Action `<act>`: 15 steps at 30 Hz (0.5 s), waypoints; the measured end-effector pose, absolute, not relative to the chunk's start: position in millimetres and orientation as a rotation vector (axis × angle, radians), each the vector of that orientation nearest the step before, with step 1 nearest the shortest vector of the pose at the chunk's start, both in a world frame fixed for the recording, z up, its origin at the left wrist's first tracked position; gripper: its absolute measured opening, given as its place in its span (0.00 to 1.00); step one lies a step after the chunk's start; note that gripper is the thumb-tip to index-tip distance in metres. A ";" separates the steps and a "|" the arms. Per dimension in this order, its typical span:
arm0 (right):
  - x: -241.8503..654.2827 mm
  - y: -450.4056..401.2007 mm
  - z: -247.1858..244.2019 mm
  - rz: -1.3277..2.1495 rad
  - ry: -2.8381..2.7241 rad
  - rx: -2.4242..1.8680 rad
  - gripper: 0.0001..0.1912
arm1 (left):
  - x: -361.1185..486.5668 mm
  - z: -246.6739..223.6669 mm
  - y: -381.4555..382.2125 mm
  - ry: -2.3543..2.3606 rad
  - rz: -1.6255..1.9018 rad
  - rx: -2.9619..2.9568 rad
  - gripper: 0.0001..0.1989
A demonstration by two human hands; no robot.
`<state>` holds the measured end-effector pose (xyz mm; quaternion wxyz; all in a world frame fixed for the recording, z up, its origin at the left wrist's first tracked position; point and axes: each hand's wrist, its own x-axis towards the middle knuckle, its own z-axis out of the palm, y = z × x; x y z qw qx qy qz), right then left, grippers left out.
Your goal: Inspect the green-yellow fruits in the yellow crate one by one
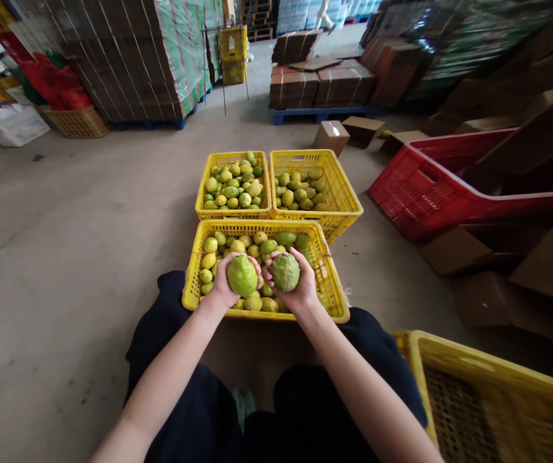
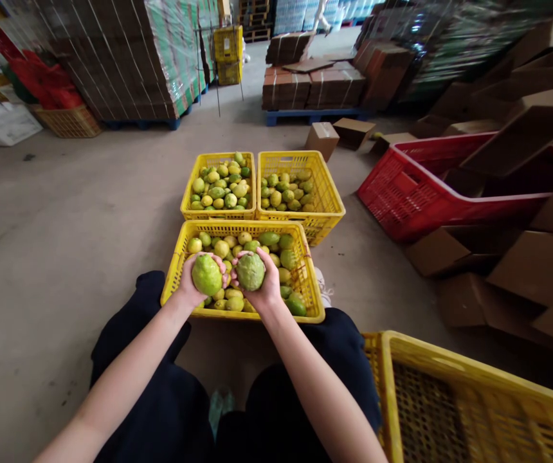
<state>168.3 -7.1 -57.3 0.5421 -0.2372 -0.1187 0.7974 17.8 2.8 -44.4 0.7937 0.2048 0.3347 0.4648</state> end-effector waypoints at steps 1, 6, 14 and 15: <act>168.2 -7.6 -57.2 1.889 -0.318 -0.550 0.12 | 17.8 -44.7 2.0 0.725 1.029 0.520 0.13; 168.0 -10.6 -57.2 1.825 -0.467 -0.500 0.11 | 13.7 -45.6 -0.9 0.913 1.351 1.047 0.15; 168.3 -11.6 -55.9 1.758 -0.493 -0.517 0.11 | 3.0 -34.0 -11.6 0.891 1.380 1.579 0.18; 168.1 -11.7 -55.6 1.771 -0.484 -0.524 0.11 | 3.1 -33.8 -12.5 0.854 1.359 1.612 0.18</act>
